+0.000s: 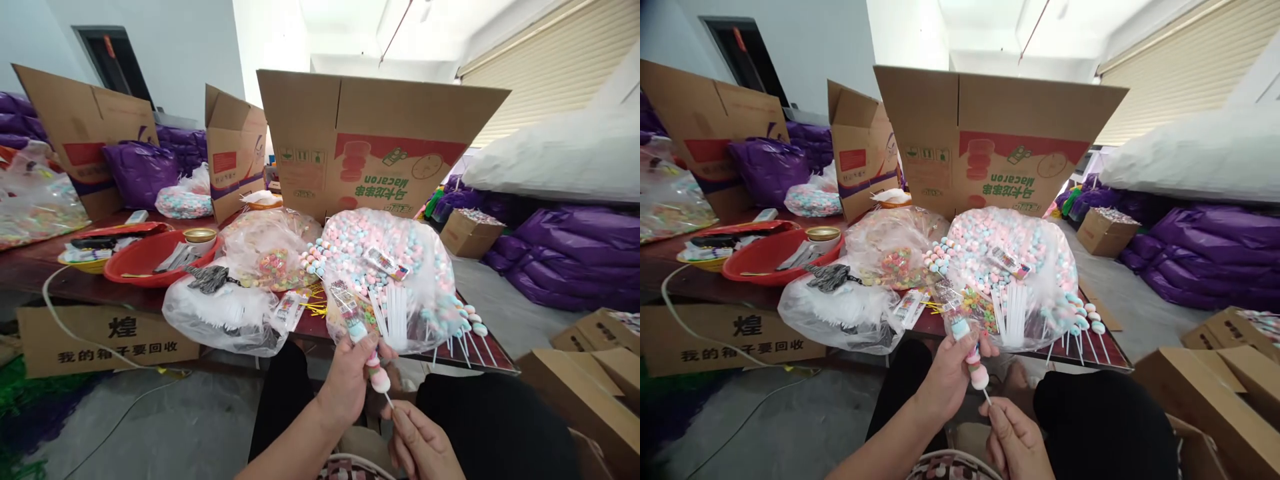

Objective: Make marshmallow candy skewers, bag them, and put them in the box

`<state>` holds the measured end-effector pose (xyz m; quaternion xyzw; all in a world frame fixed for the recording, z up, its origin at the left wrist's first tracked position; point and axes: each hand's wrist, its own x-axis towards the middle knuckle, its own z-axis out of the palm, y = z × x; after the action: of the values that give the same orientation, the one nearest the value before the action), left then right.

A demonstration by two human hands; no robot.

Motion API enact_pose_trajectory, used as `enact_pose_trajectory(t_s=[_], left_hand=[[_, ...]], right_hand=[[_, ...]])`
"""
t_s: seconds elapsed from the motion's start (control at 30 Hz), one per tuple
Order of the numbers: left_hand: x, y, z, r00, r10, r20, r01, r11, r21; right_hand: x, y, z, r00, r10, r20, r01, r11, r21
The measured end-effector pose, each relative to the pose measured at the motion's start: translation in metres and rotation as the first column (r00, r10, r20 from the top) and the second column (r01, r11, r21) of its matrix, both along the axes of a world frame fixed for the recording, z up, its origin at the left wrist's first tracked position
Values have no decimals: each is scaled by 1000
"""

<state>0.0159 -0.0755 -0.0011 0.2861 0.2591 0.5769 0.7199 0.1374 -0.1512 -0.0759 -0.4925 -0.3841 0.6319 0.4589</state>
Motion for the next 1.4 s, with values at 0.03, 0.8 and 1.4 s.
enact_pose_trajectory(t_s=[0.03,0.8,1.4], left_hand=[[1,-1,-1,1000,-4,-1,4,1000,9],[-25,-5,4,986,-117,122,103,988,119],[-22,-17,-8,990,-29,138,25,999,29]], right_hand=[[-1,0,-1,1000,-2,-12,2,1000,3],[-12,-11,19,987,15,-160,-4,998,68],[-17,-14,14,999,20,32,-24,992,121]])
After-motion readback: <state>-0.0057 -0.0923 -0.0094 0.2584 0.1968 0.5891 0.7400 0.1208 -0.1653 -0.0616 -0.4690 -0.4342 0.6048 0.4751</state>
